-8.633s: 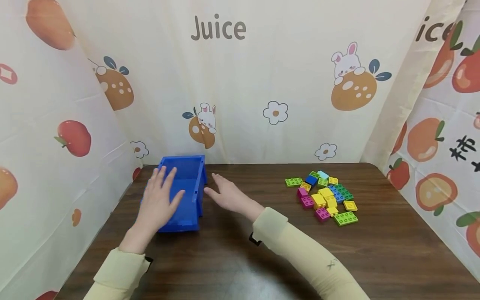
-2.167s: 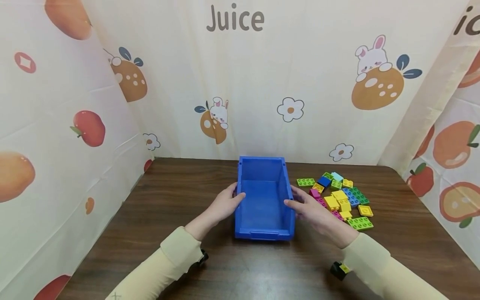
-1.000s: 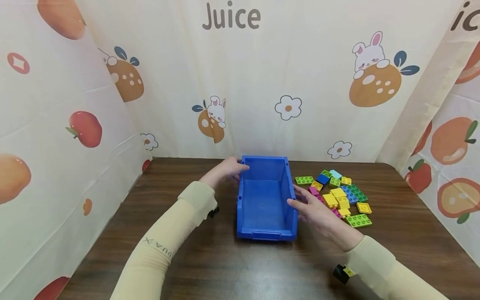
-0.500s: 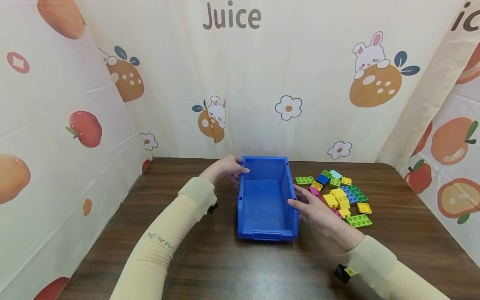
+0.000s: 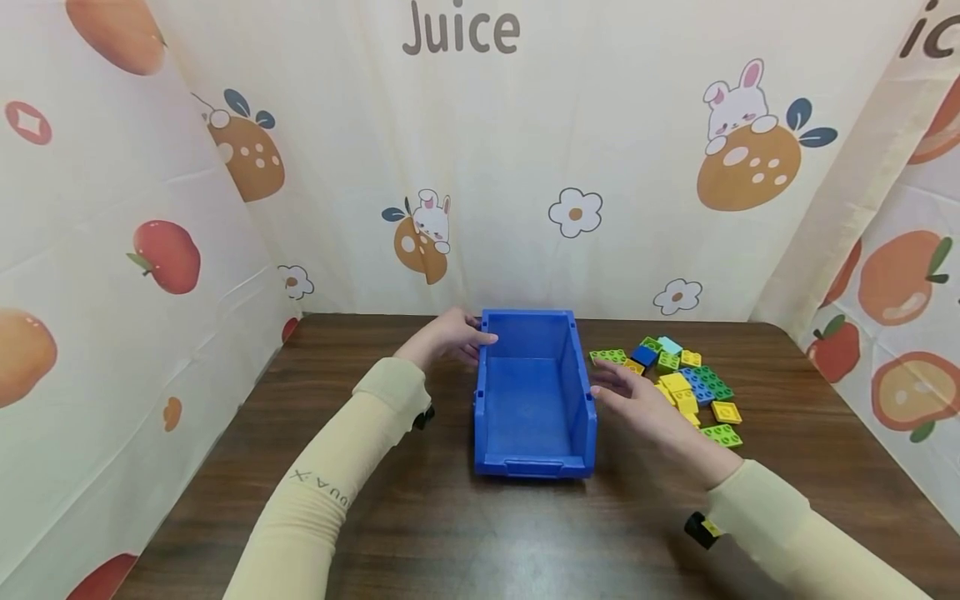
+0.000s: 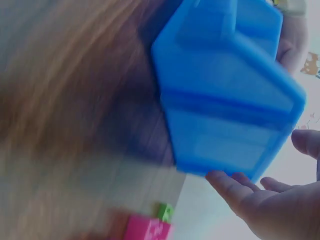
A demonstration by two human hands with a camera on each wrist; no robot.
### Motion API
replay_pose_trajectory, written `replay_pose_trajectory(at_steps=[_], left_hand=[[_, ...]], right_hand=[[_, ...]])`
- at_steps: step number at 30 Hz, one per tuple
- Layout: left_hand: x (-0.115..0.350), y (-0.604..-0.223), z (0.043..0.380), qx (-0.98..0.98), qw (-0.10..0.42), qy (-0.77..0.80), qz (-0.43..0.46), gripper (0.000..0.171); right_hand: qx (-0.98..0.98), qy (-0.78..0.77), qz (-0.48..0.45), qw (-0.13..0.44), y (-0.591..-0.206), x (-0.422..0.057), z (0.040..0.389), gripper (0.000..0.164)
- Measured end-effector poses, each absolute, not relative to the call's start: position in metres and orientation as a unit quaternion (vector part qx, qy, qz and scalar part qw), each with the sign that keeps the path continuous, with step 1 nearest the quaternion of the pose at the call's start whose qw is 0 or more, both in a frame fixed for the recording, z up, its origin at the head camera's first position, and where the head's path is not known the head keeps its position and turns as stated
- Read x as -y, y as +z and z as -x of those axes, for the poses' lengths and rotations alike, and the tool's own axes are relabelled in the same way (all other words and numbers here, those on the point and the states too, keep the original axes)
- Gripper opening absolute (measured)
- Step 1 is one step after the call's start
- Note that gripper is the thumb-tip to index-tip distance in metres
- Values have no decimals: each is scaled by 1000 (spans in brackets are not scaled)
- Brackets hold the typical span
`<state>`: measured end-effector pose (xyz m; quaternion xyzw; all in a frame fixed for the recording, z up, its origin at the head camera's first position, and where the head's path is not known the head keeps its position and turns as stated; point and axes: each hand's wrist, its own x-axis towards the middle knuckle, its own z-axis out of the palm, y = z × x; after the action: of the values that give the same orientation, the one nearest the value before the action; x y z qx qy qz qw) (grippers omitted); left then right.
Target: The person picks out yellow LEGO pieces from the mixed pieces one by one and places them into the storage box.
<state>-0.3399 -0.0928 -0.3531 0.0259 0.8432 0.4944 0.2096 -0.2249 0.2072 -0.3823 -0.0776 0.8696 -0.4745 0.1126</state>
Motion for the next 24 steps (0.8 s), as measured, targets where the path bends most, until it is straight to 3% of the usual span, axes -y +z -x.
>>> replay_pose_trajectory(at_steps=[6, 11, 20, 24], left_hand=[[93, -354, 338, -850, 197, 488, -15, 45], [94, -355, 335, -852, 189, 489, -9, 42], [92, -356, 333, -846, 177, 502, 8, 41], [91, -356, 332, -844, 173, 507, 13, 41]], right_hand=[[-910, -395, 117, 41, -376, -225, 236, 60], [-934, -327, 141, -2, -378, -240, 249, 49], [-963, -171, 195, -65, -389, -252, 260, 50], [-967, -139, 204, -67, -394, -257, 268, 49]])
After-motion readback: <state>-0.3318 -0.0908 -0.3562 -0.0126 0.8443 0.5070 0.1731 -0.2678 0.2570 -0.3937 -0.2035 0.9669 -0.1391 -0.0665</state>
